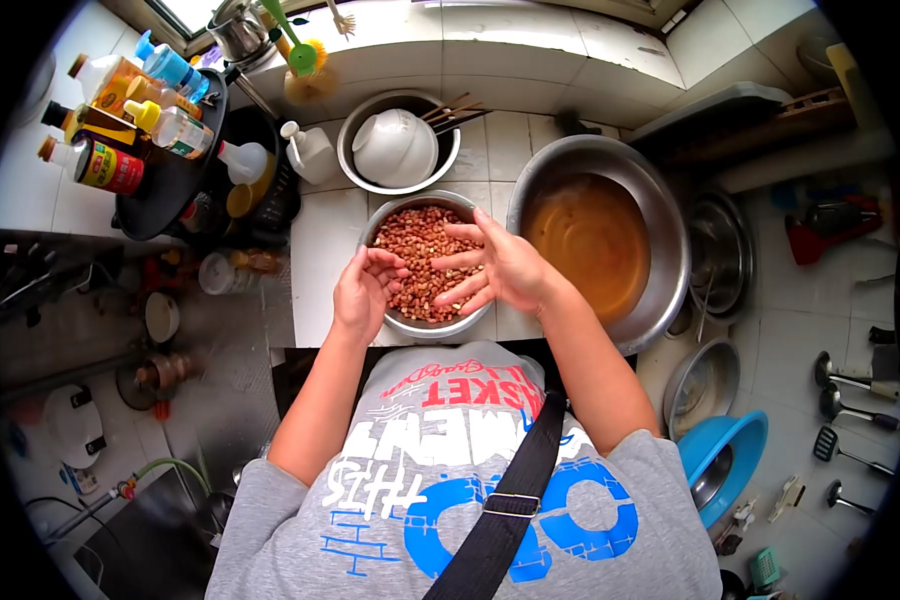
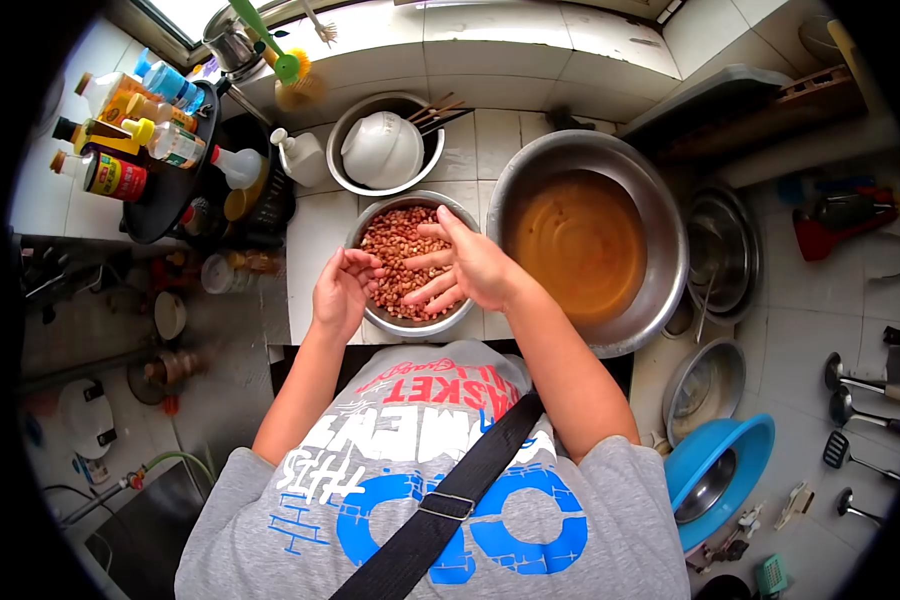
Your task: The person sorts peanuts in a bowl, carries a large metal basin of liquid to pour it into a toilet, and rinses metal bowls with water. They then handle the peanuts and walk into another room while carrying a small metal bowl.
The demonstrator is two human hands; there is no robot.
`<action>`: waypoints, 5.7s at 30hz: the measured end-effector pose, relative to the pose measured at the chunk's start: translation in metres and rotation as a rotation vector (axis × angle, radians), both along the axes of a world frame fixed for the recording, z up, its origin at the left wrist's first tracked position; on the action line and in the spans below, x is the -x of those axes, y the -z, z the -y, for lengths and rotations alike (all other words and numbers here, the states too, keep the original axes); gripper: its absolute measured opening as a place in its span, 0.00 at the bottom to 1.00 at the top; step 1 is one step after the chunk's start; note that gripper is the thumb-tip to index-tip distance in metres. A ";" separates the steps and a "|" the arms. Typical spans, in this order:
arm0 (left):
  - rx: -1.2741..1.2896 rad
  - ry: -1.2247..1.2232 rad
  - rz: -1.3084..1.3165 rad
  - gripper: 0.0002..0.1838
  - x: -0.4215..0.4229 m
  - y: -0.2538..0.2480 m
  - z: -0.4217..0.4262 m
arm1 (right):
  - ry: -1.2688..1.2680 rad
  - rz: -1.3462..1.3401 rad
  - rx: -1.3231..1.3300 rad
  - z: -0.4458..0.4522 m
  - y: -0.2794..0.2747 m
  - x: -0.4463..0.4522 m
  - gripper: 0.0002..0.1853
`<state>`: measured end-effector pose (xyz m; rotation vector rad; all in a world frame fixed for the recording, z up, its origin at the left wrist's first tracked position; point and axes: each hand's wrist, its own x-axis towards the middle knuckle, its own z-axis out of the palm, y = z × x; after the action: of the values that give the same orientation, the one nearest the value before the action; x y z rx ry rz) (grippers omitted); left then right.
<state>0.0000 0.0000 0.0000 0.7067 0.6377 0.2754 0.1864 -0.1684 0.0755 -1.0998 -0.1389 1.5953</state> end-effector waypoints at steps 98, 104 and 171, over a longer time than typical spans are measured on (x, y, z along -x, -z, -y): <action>-0.353 0.031 -0.094 0.12 -0.011 -0.022 0.002 | 0.264 -0.381 -0.602 -0.004 0.002 0.016 0.41; -0.650 0.005 0.050 0.06 -0.041 -0.082 0.017 | 0.291 -0.595 -0.603 0.001 -0.017 0.013 0.44; -0.255 0.333 0.633 0.12 -0.027 -0.190 0.059 | 0.177 1.228 0.014 0.051 0.049 -0.014 0.09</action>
<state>0.0272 -0.0586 0.1902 0.8991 -0.1231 0.2547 0.2004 -0.2189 0.0264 -1.9018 -0.8046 0.5765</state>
